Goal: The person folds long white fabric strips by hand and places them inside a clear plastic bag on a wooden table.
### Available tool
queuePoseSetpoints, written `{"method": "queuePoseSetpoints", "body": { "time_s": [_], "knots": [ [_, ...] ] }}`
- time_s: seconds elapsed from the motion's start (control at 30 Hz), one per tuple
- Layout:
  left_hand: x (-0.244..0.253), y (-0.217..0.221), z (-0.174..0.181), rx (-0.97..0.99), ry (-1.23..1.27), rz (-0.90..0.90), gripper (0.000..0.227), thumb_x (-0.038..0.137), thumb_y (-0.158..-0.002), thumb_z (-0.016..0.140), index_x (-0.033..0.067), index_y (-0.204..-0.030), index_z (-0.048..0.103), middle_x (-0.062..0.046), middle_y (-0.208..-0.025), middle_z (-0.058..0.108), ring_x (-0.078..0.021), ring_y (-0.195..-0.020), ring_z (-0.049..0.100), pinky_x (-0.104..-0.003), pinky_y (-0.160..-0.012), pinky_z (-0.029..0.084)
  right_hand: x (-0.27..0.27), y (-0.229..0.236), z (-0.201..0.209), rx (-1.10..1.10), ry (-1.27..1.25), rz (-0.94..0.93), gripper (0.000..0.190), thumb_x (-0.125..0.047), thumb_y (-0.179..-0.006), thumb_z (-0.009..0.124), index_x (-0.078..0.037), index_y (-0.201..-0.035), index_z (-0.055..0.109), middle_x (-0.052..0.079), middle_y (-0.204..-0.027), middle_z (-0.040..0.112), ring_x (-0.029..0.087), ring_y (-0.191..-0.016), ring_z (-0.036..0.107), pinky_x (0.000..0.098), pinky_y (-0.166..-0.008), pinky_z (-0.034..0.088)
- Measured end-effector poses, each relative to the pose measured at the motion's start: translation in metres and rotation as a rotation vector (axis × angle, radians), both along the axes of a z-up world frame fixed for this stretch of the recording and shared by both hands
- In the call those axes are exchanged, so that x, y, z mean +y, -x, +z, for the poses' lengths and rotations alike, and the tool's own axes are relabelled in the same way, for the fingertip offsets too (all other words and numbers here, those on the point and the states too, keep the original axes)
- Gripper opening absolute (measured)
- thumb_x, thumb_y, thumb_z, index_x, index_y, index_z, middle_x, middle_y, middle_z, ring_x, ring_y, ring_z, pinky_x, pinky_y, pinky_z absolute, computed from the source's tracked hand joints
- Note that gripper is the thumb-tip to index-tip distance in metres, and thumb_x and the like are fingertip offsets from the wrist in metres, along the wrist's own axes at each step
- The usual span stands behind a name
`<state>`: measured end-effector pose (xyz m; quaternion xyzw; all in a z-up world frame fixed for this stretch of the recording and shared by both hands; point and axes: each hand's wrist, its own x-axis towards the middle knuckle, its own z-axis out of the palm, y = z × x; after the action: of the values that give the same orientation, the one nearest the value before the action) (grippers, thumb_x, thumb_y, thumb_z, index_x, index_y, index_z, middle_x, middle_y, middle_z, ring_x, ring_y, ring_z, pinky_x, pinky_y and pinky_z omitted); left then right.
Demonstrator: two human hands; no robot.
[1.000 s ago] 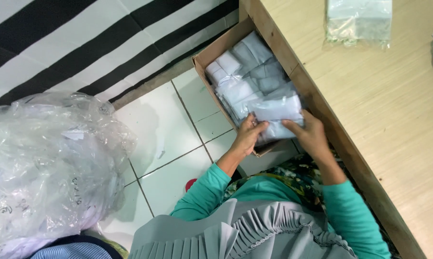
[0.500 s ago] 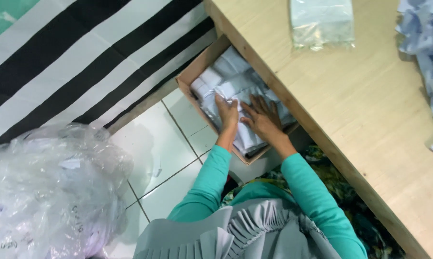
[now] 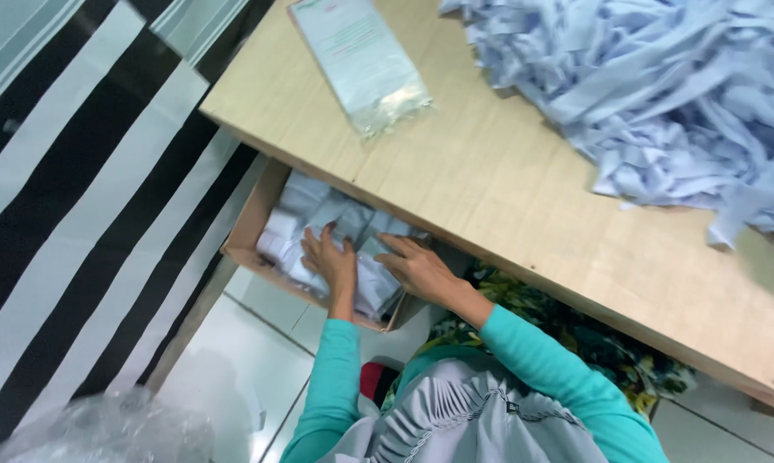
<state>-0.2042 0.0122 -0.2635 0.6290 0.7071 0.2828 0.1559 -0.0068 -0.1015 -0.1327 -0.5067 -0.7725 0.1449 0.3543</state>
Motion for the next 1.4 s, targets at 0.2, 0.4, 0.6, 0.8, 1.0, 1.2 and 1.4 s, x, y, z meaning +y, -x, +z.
{"method": "queuePoseSetpoints", "body": {
  "time_s": [0.2,0.4,0.6,0.8,1.0,1.2,1.4],
  "knots": [
    [-0.037,-0.054,0.078,-0.247,-0.198,-0.122,0.045,0.010,-0.095,0.069,0.0253,-0.136,0.059,-0.016,-0.165,0.028,-0.0452,-0.154,0.020,-0.072,-0.116,0.011,-0.073,-0.084,0.103,0.084,-0.101,-0.123,0.020,-0.012,-0.098,0.066,-0.010,-0.115,0.077,0.013,-0.120,0.074,0.034,-0.105,0.073,0.0440,-0.084,0.061],
    [-0.059,-0.130,0.190,-0.322,-0.552,-0.446,0.028,0.002,-0.099,0.061,0.0158,-0.122,0.066,-0.022,-0.154,0.042,-0.0462,-0.148,0.034,-0.066,-0.116,0.027,-0.105,-0.205,0.122,-0.134,-0.159,-0.398,0.018,-0.007,-0.091,0.073,-0.012,-0.108,0.080,0.013,-0.110,0.078,0.034,-0.099,0.074,0.0409,-0.082,0.059],
    [-0.079,-0.228,0.204,-0.505,-0.352,-0.976,0.027,0.003,-0.096,0.064,0.0194,-0.115,0.074,-0.013,-0.134,0.063,-0.0359,-0.128,0.063,-0.050,-0.106,0.050,-0.143,-0.345,0.072,-0.540,-0.239,-0.668,0.018,-0.011,-0.095,0.077,-0.014,-0.113,0.079,0.010,-0.115,0.073,0.026,-0.110,0.071,0.0365,-0.095,0.057],
    [-0.113,-0.345,0.196,-0.344,-0.233,-1.589,0.023,0.009,-0.105,0.058,0.0104,-0.128,0.063,-0.016,-0.144,0.054,-0.0369,-0.136,0.057,-0.049,-0.103,0.053,-0.186,-0.424,0.067,-0.358,-0.355,-0.818,0.019,0.007,-0.105,0.070,0.005,-0.122,0.079,0.026,-0.128,0.064,0.045,-0.117,0.058,0.0493,-0.107,0.044],
    [-0.115,-0.451,0.159,0.122,-0.409,-1.501,0.052,0.009,-0.092,0.068,0.0236,-0.139,0.052,-0.014,-0.155,0.046,-0.0411,-0.143,0.047,-0.057,-0.104,0.051,-0.199,-0.502,0.054,-0.571,-0.360,-0.856,0.019,-0.007,-0.115,0.064,0.002,-0.122,0.079,0.021,-0.127,0.075,0.043,-0.123,0.065,0.0484,-0.124,0.040],
    [-0.056,-0.477,0.137,0.029,-0.612,-1.307,0.033,0.005,-0.084,0.061,0.0230,-0.111,0.067,-0.001,-0.109,0.062,-0.0284,-0.100,0.062,-0.044,-0.075,0.049,-0.194,-0.521,0.048,-0.609,-0.452,-0.856,0.018,-0.005,-0.112,0.065,-0.002,-0.120,0.082,0.021,-0.115,0.074,0.044,-0.118,0.066,0.0495,-0.118,0.045],
    [-0.010,-0.475,0.147,-0.223,-0.727,-1.101,0.020,0.009,-0.100,0.057,0.0276,-0.102,0.065,0.003,-0.098,0.061,-0.0212,-0.094,0.067,-0.035,-0.085,0.054,-0.193,-0.470,0.084,-0.129,-0.393,-0.778,0.021,0.001,-0.110,0.065,-0.002,-0.126,0.077,0.015,-0.110,0.073,0.032,-0.105,0.070,0.0444,-0.100,0.052]
  ]
}}
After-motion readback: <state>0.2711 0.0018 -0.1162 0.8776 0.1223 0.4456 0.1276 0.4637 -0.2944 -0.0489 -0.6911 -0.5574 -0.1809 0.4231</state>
